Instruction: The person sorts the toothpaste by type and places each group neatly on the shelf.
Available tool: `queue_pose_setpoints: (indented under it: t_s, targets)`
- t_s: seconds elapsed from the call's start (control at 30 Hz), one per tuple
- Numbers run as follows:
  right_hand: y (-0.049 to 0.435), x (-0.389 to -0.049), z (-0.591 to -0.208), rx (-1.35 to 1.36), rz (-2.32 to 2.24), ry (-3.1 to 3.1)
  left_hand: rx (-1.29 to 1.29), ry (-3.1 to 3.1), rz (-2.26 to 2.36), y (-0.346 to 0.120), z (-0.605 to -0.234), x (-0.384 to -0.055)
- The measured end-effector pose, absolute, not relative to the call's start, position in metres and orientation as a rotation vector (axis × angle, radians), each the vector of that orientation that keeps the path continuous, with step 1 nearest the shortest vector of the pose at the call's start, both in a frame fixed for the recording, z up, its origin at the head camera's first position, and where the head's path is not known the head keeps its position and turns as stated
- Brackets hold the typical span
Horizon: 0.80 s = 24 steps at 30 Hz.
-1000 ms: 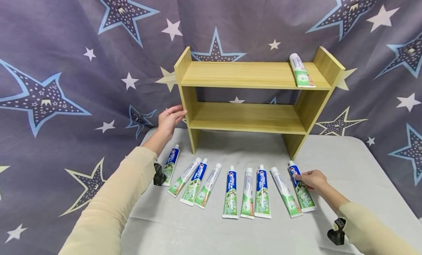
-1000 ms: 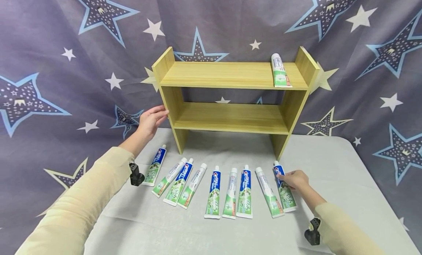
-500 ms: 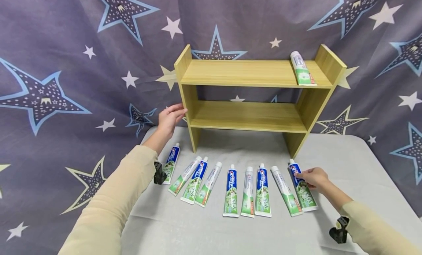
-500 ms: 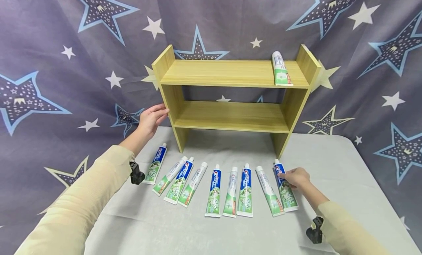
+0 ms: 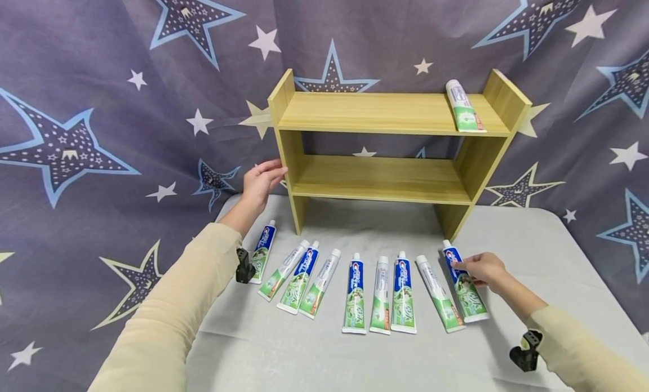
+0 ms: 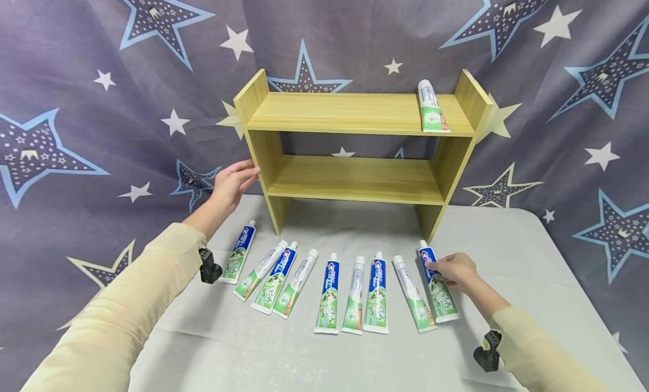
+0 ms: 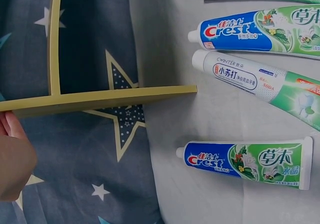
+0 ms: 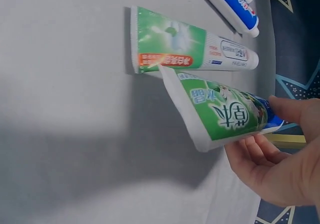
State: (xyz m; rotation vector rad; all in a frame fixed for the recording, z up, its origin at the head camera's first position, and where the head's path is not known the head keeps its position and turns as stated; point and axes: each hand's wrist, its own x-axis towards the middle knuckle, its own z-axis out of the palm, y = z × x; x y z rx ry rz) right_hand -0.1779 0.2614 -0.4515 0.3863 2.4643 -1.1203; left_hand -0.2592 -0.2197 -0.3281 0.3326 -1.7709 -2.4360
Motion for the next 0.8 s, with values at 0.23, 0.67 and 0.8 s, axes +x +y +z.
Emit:
queue_pose_setpoints:
  t_s: [0.23,0.67,0.8]
  targets:
    - [0.256,-0.178,-0.44,0.333,-1.162,2.423,0.327,-1.797,-2.42,-0.219,-0.328,-0.26]
    - [0.239,-0.179,-0.412,0.206,-1.269,2.335,0.356,-1.8,-2.431,-0.22,-0.328,-0.259]
    - [0.233,-0.181,-0.402,0.191,-1.317,2.285,0.347,-1.803,-2.425,-0.219,-0.328,-0.258]
